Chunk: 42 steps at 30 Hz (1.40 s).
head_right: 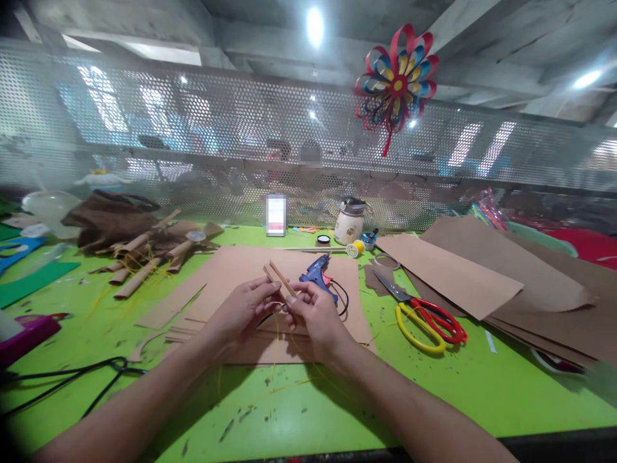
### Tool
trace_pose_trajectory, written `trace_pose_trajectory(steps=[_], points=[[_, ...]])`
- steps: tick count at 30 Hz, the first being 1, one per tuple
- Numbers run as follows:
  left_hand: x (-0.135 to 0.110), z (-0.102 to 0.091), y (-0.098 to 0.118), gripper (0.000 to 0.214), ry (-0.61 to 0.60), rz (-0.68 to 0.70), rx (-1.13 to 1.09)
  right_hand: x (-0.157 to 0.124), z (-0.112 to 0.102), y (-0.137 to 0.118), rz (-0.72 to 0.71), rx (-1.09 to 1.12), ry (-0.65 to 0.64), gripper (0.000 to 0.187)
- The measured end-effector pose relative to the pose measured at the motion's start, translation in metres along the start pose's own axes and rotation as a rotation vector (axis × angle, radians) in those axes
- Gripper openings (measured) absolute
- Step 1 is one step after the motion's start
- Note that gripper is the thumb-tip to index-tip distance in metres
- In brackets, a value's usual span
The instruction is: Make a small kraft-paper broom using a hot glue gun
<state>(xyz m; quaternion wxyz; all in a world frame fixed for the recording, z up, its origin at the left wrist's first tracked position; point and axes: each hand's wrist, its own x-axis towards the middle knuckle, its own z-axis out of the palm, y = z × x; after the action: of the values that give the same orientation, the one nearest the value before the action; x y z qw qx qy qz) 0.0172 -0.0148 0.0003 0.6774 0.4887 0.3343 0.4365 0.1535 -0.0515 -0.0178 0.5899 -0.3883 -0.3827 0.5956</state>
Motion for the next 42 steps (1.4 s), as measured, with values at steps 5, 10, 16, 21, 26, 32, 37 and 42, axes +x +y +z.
trace_pose_trajectory(steps=[5, 10, 16, 21, 26, 32, 37, 42], points=[[0.000, 0.001, -0.001, 0.016, -0.006, -0.012, 0.007, 0.000, 0.002, -0.002, 0.037, 0.020, 0.002, 0.042], [0.002, -0.003, 0.000, 0.018, 0.000, 0.016, 0.059, -0.003, 0.005, 0.001, 0.059, 0.049, -0.013, 0.043], [0.007, -0.010, -0.002, 0.017, 0.074, 0.052, 0.100, -0.009, 0.008, 0.004, 0.076, -0.055, -0.083, 0.043], [0.006, -0.010, 0.001, 0.017, 0.038, 0.035, 0.096, -0.010, 0.008, -0.001, 0.047, -0.047, -0.052, 0.047], [0.004, -0.012, 0.004, 0.018, -0.021, 0.013, 0.074, -0.008, 0.007, -0.004, 0.059, 0.009, -0.063, 0.047], [0.002, -0.009, 0.004, 0.020, -0.047, 0.029, 0.044, -0.007, 0.003, -0.002, 0.082, 0.016, -0.085, 0.047], [0.002, -0.009, 0.004, 0.024, -0.072, 0.020, 0.039, -0.007, 0.001, -0.001, 0.083, 0.010, -0.113, 0.046], [0.002, -0.010, 0.003, 0.023, -0.090, 0.019, 0.011, -0.010, 0.003, -0.002, 0.096, 0.007, -0.071, 0.047]])
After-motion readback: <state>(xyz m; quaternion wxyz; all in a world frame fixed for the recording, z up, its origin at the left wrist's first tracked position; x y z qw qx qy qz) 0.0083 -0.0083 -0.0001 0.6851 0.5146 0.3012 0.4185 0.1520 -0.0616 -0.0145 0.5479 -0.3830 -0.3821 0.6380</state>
